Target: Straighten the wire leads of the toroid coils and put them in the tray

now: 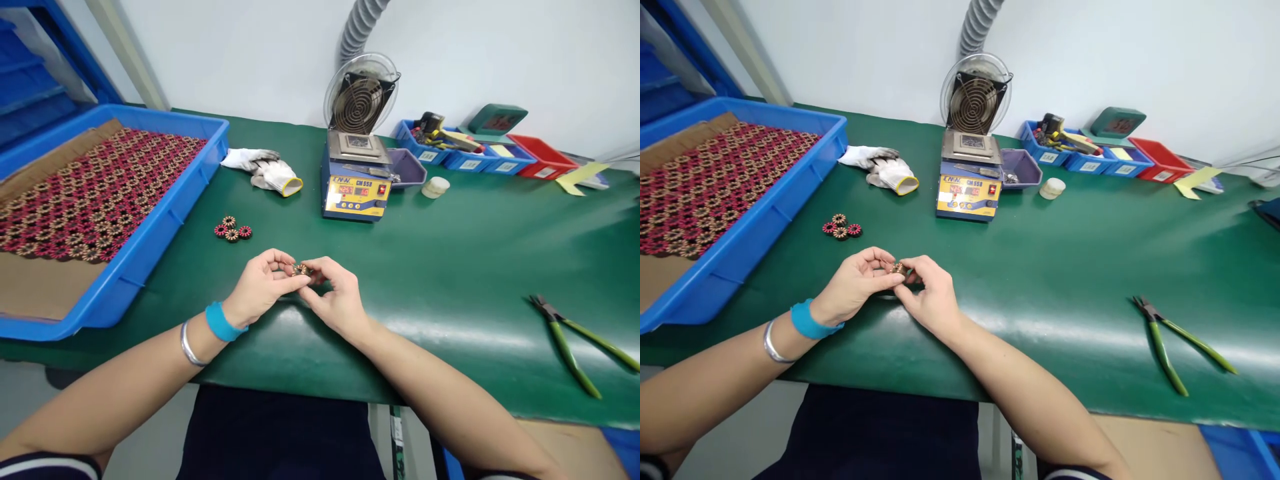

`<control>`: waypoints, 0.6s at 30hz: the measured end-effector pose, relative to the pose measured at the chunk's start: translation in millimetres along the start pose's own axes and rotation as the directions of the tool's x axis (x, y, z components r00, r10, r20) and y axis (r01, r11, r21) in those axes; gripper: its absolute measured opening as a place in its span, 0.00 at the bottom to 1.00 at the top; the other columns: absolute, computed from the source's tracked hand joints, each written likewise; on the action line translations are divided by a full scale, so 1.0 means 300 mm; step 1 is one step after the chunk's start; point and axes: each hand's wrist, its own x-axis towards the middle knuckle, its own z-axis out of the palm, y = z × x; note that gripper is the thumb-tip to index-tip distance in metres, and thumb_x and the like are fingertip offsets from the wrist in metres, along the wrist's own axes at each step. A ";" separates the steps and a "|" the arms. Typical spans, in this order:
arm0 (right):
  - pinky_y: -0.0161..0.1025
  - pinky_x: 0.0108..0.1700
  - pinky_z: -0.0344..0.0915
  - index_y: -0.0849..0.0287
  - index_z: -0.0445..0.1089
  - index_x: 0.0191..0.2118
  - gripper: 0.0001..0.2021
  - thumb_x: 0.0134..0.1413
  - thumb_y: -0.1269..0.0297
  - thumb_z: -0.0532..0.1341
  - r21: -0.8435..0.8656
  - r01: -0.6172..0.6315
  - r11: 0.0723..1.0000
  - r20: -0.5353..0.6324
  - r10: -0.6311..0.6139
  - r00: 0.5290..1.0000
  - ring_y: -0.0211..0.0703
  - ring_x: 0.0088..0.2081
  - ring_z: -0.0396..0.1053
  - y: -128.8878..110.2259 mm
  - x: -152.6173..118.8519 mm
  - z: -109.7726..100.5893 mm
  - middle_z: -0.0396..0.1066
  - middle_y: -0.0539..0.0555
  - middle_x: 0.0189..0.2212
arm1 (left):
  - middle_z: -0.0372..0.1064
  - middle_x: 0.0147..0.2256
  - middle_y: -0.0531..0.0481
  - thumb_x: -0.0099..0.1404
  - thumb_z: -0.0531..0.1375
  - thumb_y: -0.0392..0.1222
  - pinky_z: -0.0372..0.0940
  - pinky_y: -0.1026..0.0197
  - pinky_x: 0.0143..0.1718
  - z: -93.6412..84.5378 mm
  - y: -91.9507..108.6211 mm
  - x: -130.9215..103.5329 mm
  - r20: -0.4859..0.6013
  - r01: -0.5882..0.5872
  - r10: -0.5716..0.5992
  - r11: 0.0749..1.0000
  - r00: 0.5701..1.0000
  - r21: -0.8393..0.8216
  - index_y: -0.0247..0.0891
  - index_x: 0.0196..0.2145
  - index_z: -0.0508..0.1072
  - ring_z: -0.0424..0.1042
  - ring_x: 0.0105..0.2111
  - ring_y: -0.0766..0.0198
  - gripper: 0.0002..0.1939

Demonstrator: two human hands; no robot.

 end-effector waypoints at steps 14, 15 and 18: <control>0.34 0.29 0.67 0.61 0.71 0.30 0.16 0.38 0.56 0.73 0.376 -0.490 0.786 0.483 0.284 0.828 0.32 0.23 0.66 -0.037 0.007 -0.052 0.70 0.47 0.23 | 0.51 0.16 0.56 0.66 0.52 0.44 0.49 0.64 0.22 -0.041 0.043 -0.022 0.505 -0.582 0.332 0.648 0.797 0.492 0.38 0.15 0.57 0.49 0.18 0.70 0.22; 0.33 0.29 0.67 0.61 0.71 0.30 0.17 0.38 0.56 0.73 0.382 -0.509 0.772 0.497 0.293 0.817 0.32 0.23 0.66 -0.039 0.007 -0.055 0.70 0.48 0.23 | 0.50 0.16 0.56 0.66 0.53 0.43 0.49 0.63 0.22 -0.044 0.048 -0.027 0.496 -0.610 0.374 0.615 0.783 0.500 0.38 0.15 0.56 0.49 0.17 0.70 0.23; 0.32 0.27 0.65 0.63 0.72 0.32 0.18 0.37 0.57 0.73 0.387 -0.567 0.728 0.511 0.343 0.788 0.31 0.23 0.65 -0.035 0.006 -0.059 0.70 0.48 0.23 | 0.47 0.16 0.56 0.67 0.54 0.46 0.47 0.61 0.22 -0.066 0.067 -0.038 0.293 -0.607 0.545 0.585 0.785 0.537 0.39 0.14 0.52 0.48 0.18 0.69 0.25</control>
